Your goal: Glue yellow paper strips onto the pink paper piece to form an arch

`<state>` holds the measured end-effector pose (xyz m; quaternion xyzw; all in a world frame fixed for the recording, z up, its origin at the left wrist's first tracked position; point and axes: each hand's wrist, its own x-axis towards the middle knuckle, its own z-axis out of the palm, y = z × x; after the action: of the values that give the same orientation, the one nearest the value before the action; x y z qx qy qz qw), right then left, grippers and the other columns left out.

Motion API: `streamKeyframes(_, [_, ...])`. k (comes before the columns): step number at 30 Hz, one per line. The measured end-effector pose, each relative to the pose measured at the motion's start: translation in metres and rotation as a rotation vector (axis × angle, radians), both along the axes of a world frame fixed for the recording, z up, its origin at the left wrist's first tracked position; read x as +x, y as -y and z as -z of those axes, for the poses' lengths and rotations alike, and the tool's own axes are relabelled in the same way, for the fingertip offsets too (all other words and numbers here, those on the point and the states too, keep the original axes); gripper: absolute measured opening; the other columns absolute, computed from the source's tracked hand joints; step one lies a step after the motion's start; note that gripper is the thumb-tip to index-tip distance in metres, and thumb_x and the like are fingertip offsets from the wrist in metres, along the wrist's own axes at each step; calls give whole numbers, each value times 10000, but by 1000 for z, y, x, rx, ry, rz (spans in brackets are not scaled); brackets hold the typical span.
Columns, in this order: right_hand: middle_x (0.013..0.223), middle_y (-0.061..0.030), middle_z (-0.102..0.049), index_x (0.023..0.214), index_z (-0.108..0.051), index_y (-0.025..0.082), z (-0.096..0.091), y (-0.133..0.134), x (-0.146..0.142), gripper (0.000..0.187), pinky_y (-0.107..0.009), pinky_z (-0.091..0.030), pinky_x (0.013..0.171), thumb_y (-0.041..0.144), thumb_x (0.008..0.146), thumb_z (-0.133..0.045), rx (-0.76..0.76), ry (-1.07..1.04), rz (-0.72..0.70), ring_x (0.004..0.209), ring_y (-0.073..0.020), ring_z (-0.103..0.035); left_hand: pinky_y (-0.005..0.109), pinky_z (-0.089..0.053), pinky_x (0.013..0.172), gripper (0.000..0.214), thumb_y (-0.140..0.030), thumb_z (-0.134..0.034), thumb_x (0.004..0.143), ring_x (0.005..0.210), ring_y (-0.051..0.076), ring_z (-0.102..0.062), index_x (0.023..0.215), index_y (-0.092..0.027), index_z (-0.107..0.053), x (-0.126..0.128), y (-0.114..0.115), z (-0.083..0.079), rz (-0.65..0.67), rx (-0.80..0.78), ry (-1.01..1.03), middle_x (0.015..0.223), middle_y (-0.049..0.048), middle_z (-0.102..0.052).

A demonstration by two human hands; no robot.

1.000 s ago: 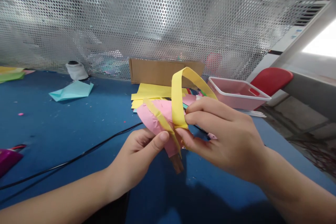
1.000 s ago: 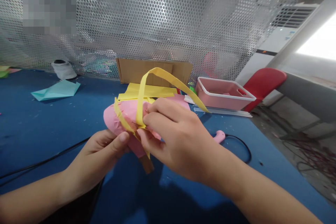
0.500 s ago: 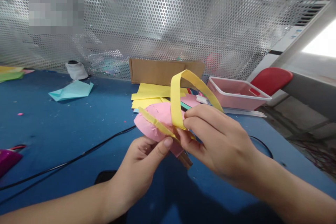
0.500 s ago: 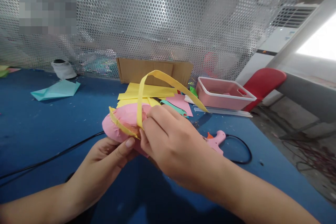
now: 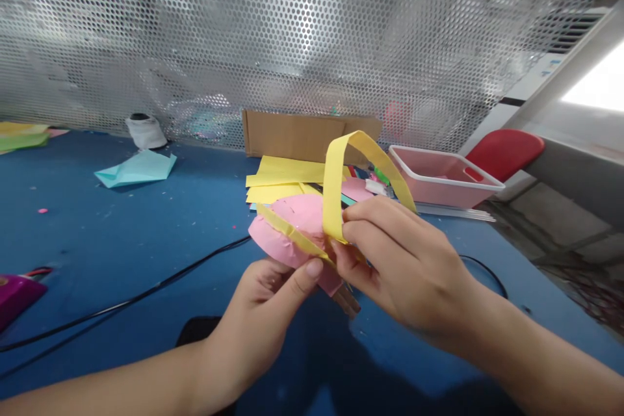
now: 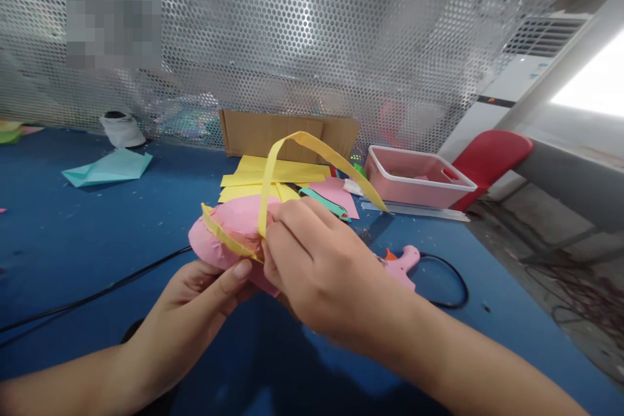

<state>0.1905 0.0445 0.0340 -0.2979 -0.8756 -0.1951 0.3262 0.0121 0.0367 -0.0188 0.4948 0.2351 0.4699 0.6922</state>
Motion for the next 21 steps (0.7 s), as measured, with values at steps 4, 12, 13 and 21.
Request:
streamKeyframes(4, [897, -88, -620, 818, -618, 184, 0, 1, 1, 149, -354, -515, 762, 160, 914, -507, -48, -11, -9, 834, -183, -575, 266, -523, 864, 236, -274, -539, 948, 847, 140, -678, 1001, -220, -762, -3, 0, -1, 61, 57, -57, 909, 28, -764])
streamKeyframes(12, [883, -92, -605, 791, -621, 152, -2, 2, 0, 170, -308, -501, 743, 134, 915, -507, -115, -22, -45, 799, -155, -541, 252, -552, 794, 226, -301, -579, 915, 791, 149, -679, 859, -174, -757, -6, -3, -8, 24, 96, -162, 867, 45, -760])
streamKeyframes(13, [892, -97, -611, 806, -626, 143, -2, 1, 0, 162, -306, -504, 754, 136, 916, -507, -122, -25, -45, 811, -157, -545, 249, -555, 795, 219, -307, -585, 911, 792, 147, -680, 854, -178, -752, -6, -4, -9, 21, 94, -152, 876, 42, -760])
streamKeyframes(21, [874, -73, -663, 801, -628, 159, -8, -4, 1, 179, -242, -520, 702, 95, 910, -502, -193, -101, -7, 794, -141, -626, 345, -486, 1024, 254, -367, -578, 907, 1035, 203, -664, 1072, -231, -715, -1, -3, 4, -103, 127, -227, 1106, 57, -727])
